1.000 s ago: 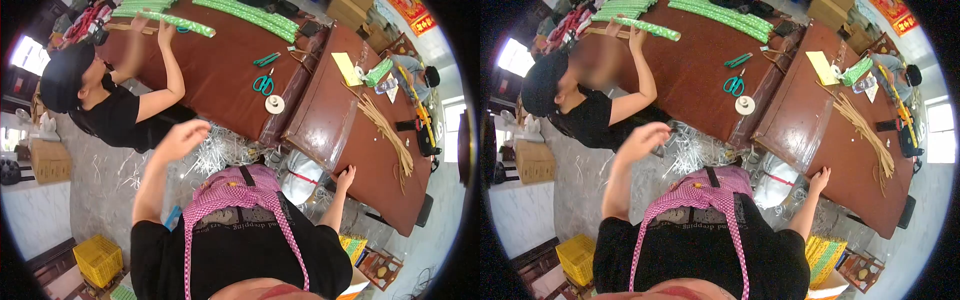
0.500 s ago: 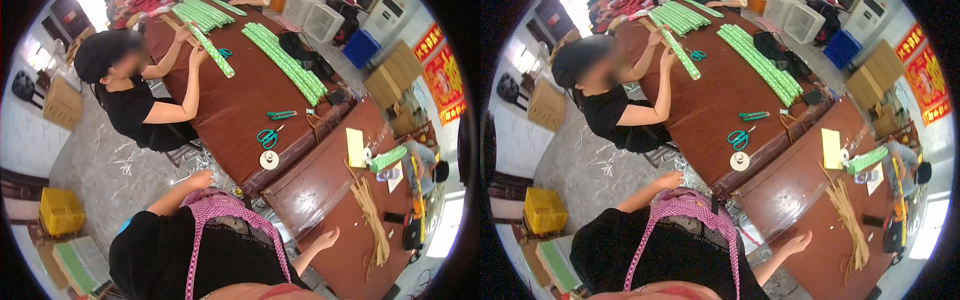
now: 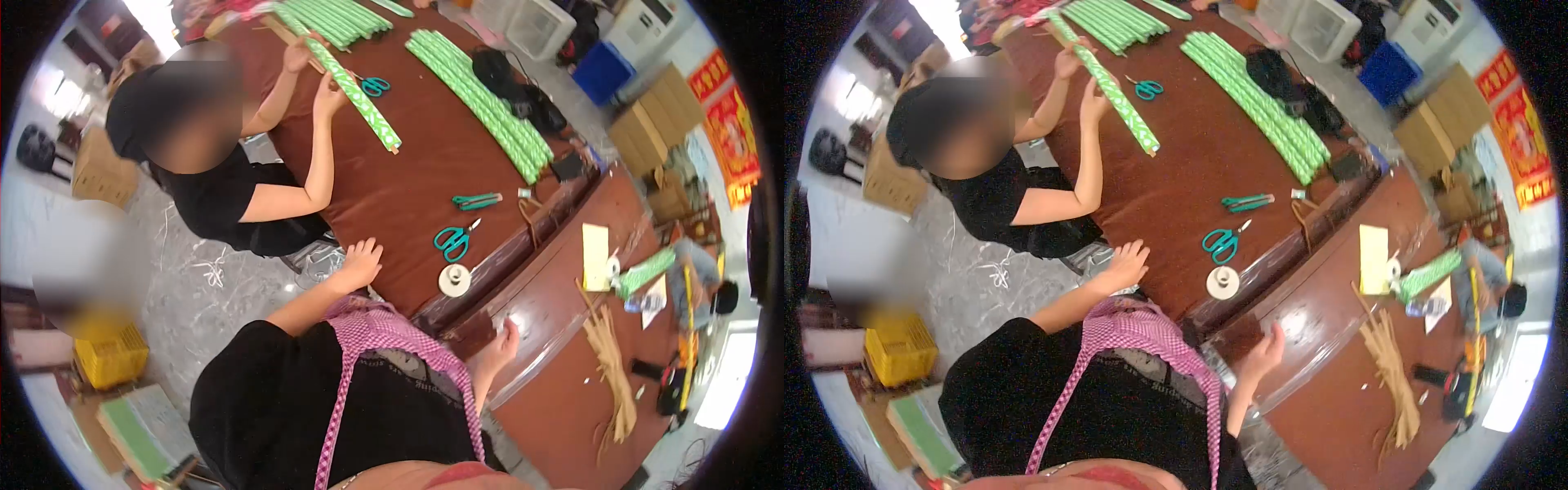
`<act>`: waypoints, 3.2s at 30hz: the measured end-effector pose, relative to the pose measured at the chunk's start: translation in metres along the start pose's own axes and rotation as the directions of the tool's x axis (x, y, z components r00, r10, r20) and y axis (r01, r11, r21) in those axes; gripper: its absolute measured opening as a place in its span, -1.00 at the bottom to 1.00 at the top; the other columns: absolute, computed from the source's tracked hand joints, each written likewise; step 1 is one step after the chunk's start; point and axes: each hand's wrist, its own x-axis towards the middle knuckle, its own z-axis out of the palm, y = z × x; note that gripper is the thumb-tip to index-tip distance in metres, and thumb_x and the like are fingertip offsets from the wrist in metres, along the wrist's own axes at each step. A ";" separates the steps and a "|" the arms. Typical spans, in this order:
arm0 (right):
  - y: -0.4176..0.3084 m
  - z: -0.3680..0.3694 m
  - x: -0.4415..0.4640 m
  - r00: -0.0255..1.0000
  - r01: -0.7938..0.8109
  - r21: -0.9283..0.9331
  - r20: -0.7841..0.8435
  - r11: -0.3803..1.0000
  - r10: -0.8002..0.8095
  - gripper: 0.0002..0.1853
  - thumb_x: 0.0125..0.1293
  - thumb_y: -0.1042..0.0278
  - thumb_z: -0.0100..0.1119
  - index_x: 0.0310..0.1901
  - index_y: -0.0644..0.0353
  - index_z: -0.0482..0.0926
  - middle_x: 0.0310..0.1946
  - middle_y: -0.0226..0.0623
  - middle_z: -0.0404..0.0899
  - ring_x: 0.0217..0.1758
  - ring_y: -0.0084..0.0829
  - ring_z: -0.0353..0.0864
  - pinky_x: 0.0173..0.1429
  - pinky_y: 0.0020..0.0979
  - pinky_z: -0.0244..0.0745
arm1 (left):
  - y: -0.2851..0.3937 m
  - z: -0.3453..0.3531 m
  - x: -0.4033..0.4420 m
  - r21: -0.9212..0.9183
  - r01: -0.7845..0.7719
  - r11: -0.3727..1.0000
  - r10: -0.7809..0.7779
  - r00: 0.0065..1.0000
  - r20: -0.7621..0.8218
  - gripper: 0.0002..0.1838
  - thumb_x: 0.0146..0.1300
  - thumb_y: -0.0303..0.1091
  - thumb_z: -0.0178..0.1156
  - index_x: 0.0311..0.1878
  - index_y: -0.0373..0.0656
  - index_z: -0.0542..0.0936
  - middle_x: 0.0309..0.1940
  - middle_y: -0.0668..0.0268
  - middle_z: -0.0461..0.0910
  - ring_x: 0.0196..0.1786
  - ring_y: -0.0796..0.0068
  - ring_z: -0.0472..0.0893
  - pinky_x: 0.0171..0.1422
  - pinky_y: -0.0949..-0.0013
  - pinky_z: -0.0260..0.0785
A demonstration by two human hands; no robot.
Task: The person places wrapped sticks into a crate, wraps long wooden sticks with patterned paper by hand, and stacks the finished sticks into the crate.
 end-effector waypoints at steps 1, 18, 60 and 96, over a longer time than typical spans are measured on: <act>0.000 0.014 -0.004 0.997 0.027 0.015 0.074 1.000 -0.028 -0.78 0.21 0.59 -0.09 -0.12 0.38 0.47 -0.16 -0.15 0.52 -0.06 -0.35 0.48 0.07 -0.42 0.33 | -0.007 -0.002 0.010 0.000 -0.024 1.000 0.024 0.999 -0.047 -0.53 -0.01 -0.30 0.19 0.01 -0.22 0.38 0.06 0.06 0.28 0.07 0.08 0.31 0.05 0.06 0.19; -0.104 0.155 0.136 0.865 0.474 -0.153 0.266 0.867 -0.426 -0.83 0.12 0.50 0.10 -0.21 0.24 0.52 -0.30 -0.24 0.56 -0.20 -0.36 0.54 -0.10 -0.43 0.41 | -0.061 0.022 0.122 -0.247 -0.110 0.963 -0.002 0.911 -0.411 -0.93 0.01 -0.42 0.11 -0.40 -0.05 0.44 -0.35 0.30 0.38 -0.19 0.25 0.38 -0.09 0.17 0.13; -0.089 0.246 0.269 0.619 0.639 -0.336 0.758 0.692 -0.204 -0.67 0.14 0.18 0.02 -0.28 0.33 0.32 -0.50 0.14 0.49 -0.35 0.10 0.50 -0.24 -0.03 0.40 | -0.054 0.011 0.124 -0.155 -0.034 0.987 -0.035 0.905 -0.423 -0.91 -0.05 -0.41 0.14 -0.46 -0.07 0.43 -0.41 0.32 0.36 -0.26 0.30 0.38 -0.16 0.23 0.16; -0.105 0.085 -0.025 0.297 -0.925 0.162 0.873 0.345 0.387 -0.59 0.27 0.15 -0.06 -0.02 0.35 0.36 -0.40 -0.30 0.44 -0.43 -0.53 0.37 -0.32 -0.57 0.32 | 0.039 -0.001 0.135 -0.534 0.557 -0.636 0.350 0.825 0.444 -0.73 0.29 -0.17 -0.05 -0.11 -0.14 0.46 -0.18 0.20 0.54 -0.16 0.33 0.53 -0.04 0.22 0.38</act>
